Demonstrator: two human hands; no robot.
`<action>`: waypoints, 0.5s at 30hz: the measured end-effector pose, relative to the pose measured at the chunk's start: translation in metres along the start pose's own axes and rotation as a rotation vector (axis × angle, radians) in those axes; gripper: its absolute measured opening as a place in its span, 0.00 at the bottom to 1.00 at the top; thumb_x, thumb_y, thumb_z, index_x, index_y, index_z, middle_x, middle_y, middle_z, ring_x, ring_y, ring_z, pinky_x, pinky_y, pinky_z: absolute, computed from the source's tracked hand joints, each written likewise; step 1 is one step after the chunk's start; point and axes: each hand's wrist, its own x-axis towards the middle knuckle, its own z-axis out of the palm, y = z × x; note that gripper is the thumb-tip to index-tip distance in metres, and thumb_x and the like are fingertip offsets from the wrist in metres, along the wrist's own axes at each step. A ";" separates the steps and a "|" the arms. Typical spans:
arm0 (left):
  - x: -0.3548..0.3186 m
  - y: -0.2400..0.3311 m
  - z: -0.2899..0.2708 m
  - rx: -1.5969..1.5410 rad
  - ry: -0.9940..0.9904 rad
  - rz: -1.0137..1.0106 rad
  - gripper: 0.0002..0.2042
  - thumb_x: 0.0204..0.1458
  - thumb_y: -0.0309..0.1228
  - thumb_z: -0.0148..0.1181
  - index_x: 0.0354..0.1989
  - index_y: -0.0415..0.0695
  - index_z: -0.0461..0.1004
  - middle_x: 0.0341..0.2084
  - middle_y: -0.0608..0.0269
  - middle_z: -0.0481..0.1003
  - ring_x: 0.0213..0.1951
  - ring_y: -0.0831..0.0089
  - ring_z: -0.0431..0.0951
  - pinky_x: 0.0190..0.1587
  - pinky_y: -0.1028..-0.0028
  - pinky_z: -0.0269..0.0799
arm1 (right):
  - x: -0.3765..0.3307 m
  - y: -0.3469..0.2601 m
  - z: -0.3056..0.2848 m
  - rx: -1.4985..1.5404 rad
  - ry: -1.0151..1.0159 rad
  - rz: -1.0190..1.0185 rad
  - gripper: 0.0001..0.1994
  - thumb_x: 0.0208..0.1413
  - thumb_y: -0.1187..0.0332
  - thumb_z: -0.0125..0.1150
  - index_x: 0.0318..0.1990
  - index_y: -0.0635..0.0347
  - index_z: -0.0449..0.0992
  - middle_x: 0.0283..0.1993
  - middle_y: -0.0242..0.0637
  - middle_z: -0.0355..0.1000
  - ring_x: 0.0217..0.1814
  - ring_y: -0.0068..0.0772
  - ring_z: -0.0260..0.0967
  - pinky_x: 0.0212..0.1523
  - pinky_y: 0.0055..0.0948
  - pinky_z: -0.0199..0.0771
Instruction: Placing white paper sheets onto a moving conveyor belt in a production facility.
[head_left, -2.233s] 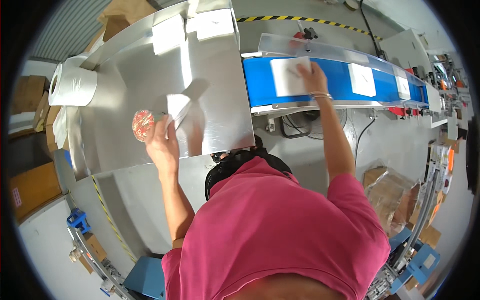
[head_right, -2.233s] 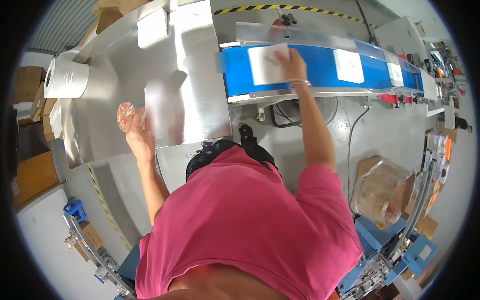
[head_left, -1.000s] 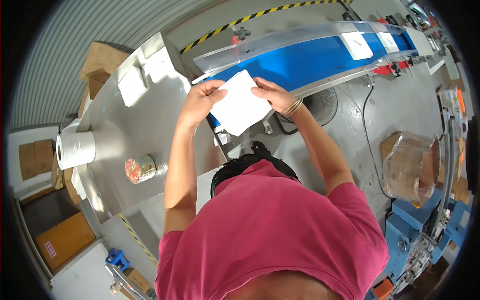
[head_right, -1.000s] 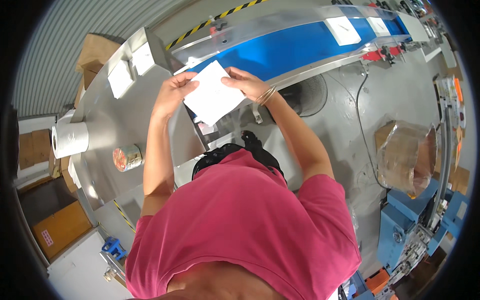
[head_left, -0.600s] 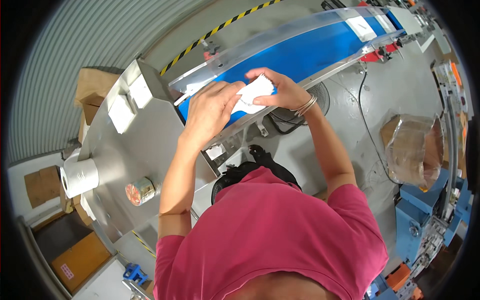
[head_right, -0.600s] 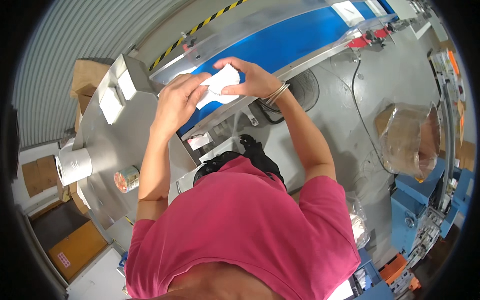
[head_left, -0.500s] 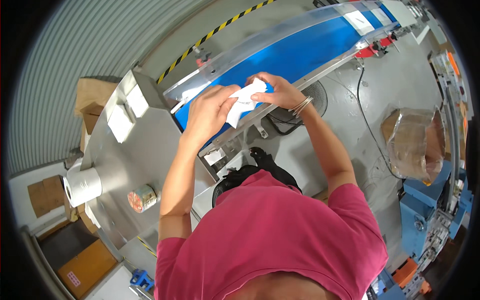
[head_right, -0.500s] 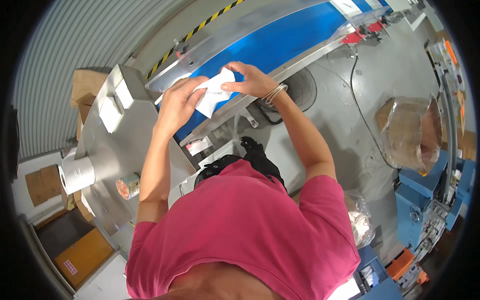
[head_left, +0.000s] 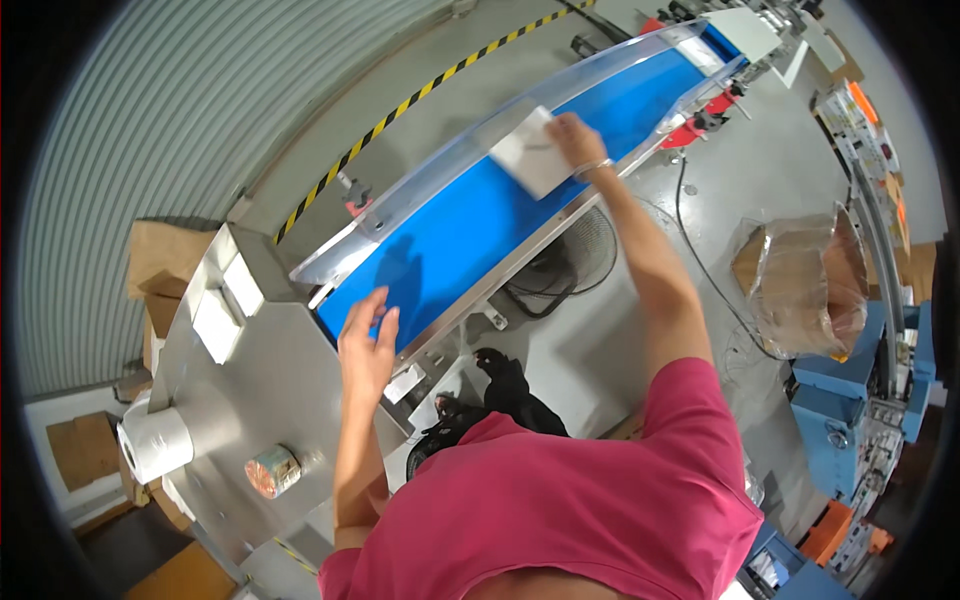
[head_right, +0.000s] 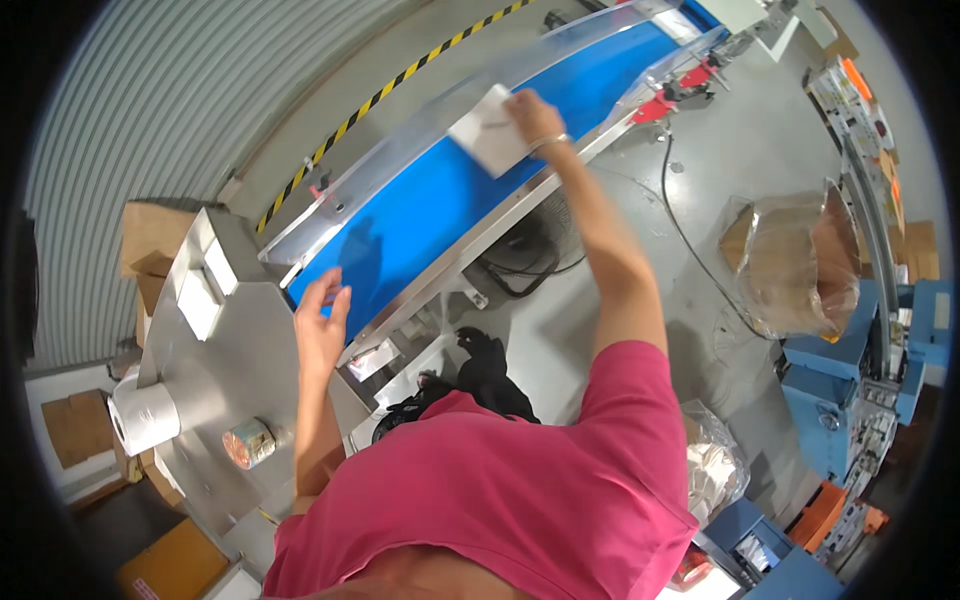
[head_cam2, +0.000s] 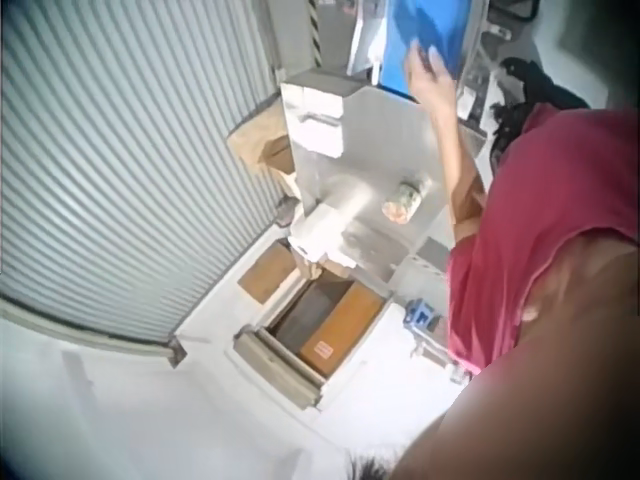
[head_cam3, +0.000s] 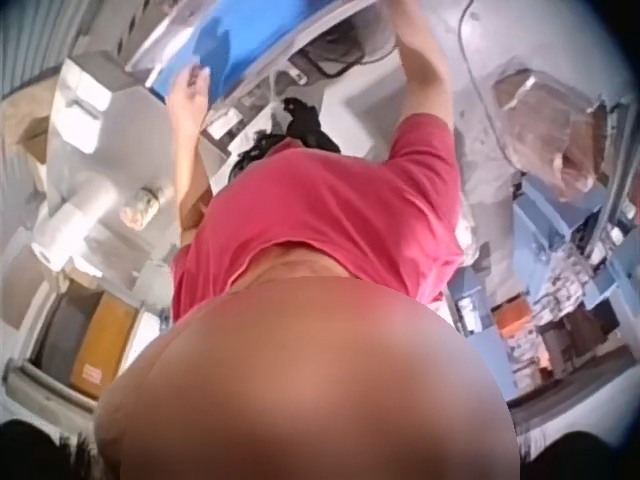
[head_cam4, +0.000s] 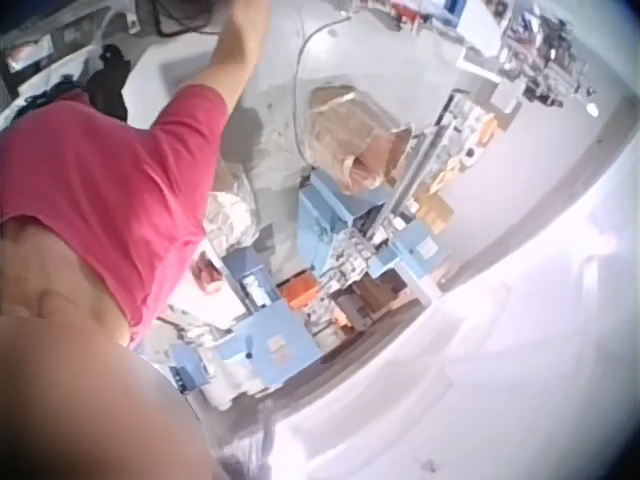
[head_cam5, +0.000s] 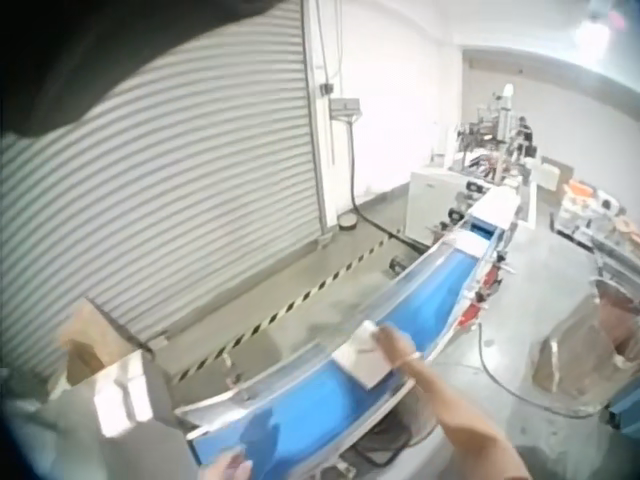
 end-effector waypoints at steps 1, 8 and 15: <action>-0.015 -0.011 -0.010 0.064 0.027 -0.007 0.14 0.52 0.25 0.60 0.49 0.40 0.74 0.40 0.52 0.76 0.37 0.64 0.78 0.40 0.69 0.74 | 0.015 0.013 0.000 -0.039 -0.036 -0.049 0.19 0.57 0.51 0.54 0.44 0.58 0.72 0.41 0.48 0.76 0.42 0.54 0.74 0.41 0.45 0.74; -0.107 -0.082 -0.079 0.622 0.393 -0.198 0.16 0.50 0.29 0.58 0.49 0.43 0.73 0.52 0.49 0.69 0.57 0.52 0.65 0.59 0.53 0.56 | 0.062 0.089 -0.035 -0.724 0.307 -0.129 0.33 0.52 0.43 0.57 0.58 0.57 0.65 0.58 0.42 0.68 0.59 0.48 0.65 0.55 0.47 0.66; -0.198 -0.171 -0.154 1.292 0.405 -0.389 0.16 0.47 0.33 0.58 0.45 0.47 0.74 0.62 0.52 0.59 0.64 0.47 0.53 0.58 0.42 0.49 | -0.100 -0.043 0.014 -0.246 0.267 -0.440 0.29 0.49 0.63 0.65 0.59 0.54 0.63 0.55 0.47 0.69 0.54 0.53 0.67 0.52 0.46 0.68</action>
